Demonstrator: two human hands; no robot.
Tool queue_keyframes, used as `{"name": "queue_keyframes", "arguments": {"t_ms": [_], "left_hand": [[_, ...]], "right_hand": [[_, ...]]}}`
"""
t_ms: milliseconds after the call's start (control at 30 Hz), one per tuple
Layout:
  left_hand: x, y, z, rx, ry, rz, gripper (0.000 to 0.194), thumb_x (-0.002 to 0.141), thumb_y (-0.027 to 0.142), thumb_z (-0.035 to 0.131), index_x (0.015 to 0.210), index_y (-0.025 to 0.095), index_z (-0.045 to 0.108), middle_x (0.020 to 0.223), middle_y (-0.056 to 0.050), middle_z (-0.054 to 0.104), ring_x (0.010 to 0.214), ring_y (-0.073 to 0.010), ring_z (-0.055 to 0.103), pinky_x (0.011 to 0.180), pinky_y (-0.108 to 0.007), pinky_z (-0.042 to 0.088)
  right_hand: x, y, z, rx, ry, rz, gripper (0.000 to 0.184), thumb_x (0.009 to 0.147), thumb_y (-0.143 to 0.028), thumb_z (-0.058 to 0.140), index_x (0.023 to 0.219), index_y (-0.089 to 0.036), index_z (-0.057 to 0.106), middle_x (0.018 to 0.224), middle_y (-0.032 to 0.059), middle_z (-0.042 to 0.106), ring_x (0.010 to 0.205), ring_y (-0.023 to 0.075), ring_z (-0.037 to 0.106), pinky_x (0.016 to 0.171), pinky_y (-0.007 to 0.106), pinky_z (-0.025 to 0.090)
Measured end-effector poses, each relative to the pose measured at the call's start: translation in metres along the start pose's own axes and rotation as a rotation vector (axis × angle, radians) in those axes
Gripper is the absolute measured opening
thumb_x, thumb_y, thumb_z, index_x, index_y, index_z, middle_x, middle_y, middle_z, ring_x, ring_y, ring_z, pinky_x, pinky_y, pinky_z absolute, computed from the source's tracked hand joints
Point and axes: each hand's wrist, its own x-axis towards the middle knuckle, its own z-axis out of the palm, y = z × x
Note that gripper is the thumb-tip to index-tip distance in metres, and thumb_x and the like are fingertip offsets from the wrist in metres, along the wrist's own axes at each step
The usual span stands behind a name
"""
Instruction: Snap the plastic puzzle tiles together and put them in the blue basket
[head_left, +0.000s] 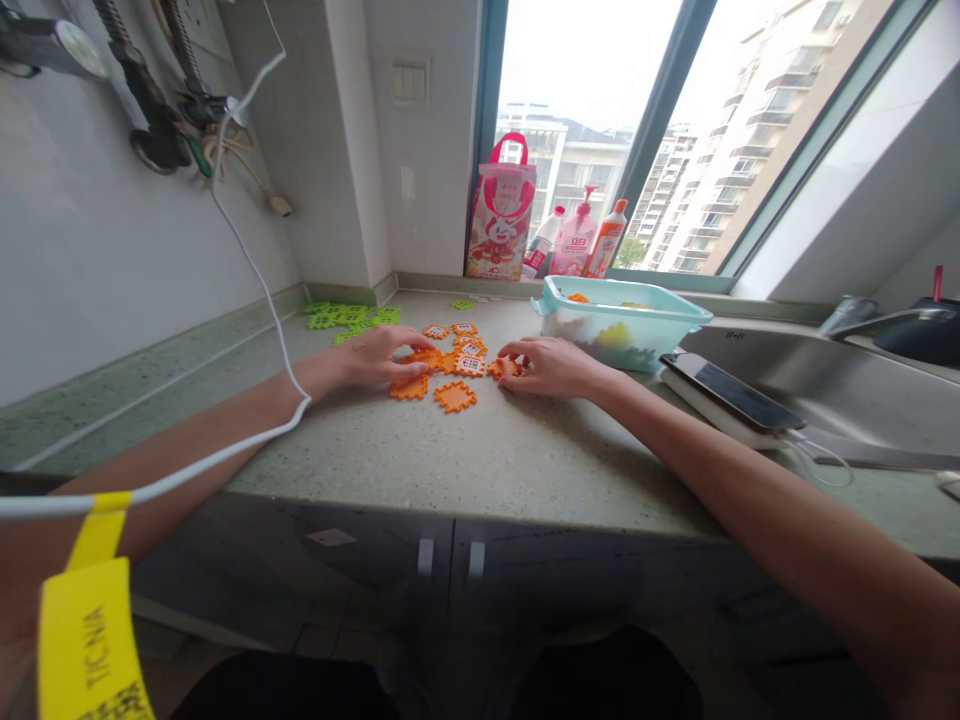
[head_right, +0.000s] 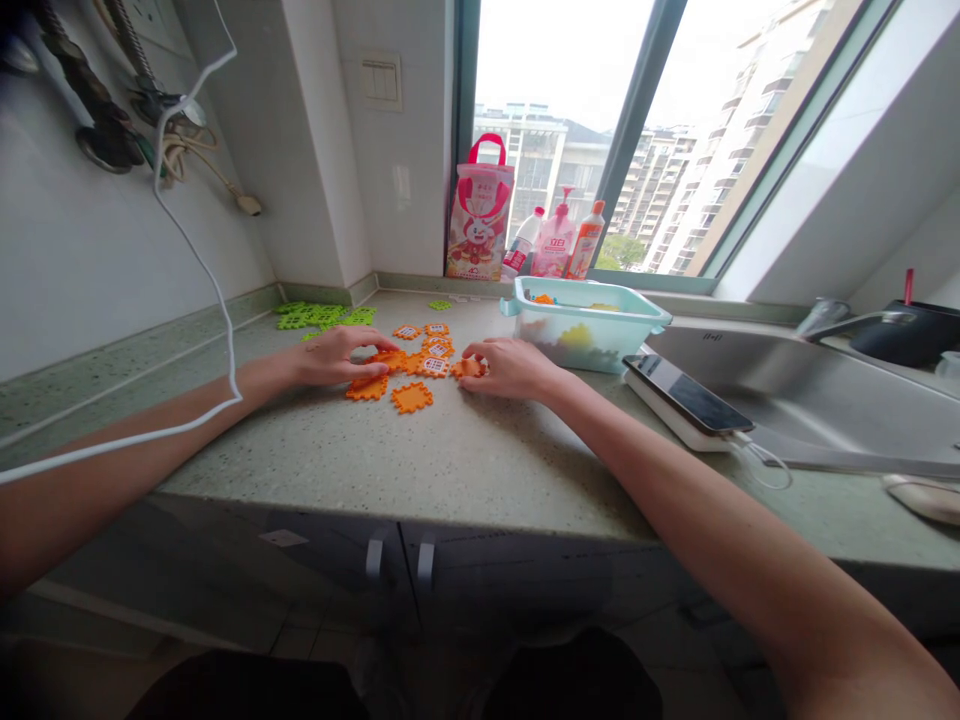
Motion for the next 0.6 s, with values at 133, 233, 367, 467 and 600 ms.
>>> {"name": "queue_keyframes", "arguments": {"t_ms": [133, 233, 367, 467, 600], "left_hand": [[-0.005, -0.001, -0.004, -0.042, 0.029, 0.042, 0.054, 0.091, 0.057, 0.071, 0.132, 0.022, 0.077, 0.135, -0.012, 0.078, 0.117, -0.0291, 0.073, 0.105, -0.042, 0.055], [-0.006, 0.002, -0.004, -0.089, -0.011, 0.084, 0.054, 0.088, 0.054, 0.075, 0.131, 0.022, 0.077, 0.129, -0.011, 0.079, 0.111, -0.0287, 0.074, 0.1, -0.042, 0.057], [-0.005, 0.007, -0.006, -0.091, -0.075, 0.088, 0.048, 0.088, 0.054, 0.076, 0.127, 0.026, 0.079, 0.125, -0.009, 0.08, 0.11, -0.029, 0.074, 0.1, -0.043, 0.056], [-0.005, 0.01, -0.008, -0.061, -0.096, 0.069, 0.053, 0.086, 0.06, 0.078, 0.128, 0.028, 0.078, 0.123, -0.008, 0.079, 0.107, -0.0275, 0.073, 0.097, -0.039, 0.055], [-0.006, 0.009, -0.008, 0.031, -0.098, 0.035, 0.067, 0.077, 0.071, 0.084, 0.128, 0.028, 0.079, 0.115, -0.008, 0.077, 0.098, -0.0273, 0.072, 0.088, -0.037, 0.054]], "right_hand": [[0.0, 0.003, -0.001, 0.014, -0.002, -0.016, 0.035, 0.096, -0.044, 0.071, 0.121, -0.022, 0.081, 0.107, 0.0099, 0.081, 0.089, 0.0237, 0.073, 0.082, 0.036, 0.052], [0.001, 0.004, 0.0, 0.008, 0.0, -0.03, 0.033, 0.097, -0.044, 0.071, 0.119, -0.023, 0.082, 0.107, 0.0101, 0.081, 0.088, 0.0239, 0.072, 0.081, 0.036, 0.051], [0.001, 0.004, -0.001, -0.004, -0.004, -0.03, 0.034, 0.097, -0.044, 0.071, 0.121, -0.023, 0.082, 0.107, 0.0095, 0.081, 0.087, 0.023, 0.072, 0.08, 0.036, 0.051], [0.001, 0.005, -0.001, 0.001, -0.012, -0.031, 0.033, 0.098, -0.044, 0.07, 0.121, -0.024, 0.082, 0.108, 0.0093, 0.081, 0.087, 0.0226, 0.072, 0.08, 0.035, 0.051], [0.001, 0.007, -0.001, 0.003, -0.018, -0.052, 0.034, 0.099, -0.045, 0.07, 0.123, -0.024, 0.082, 0.11, 0.0103, 0.082, 0.089, 0.0235, 0.073, 0.082, 0.035, 0.051]]}}
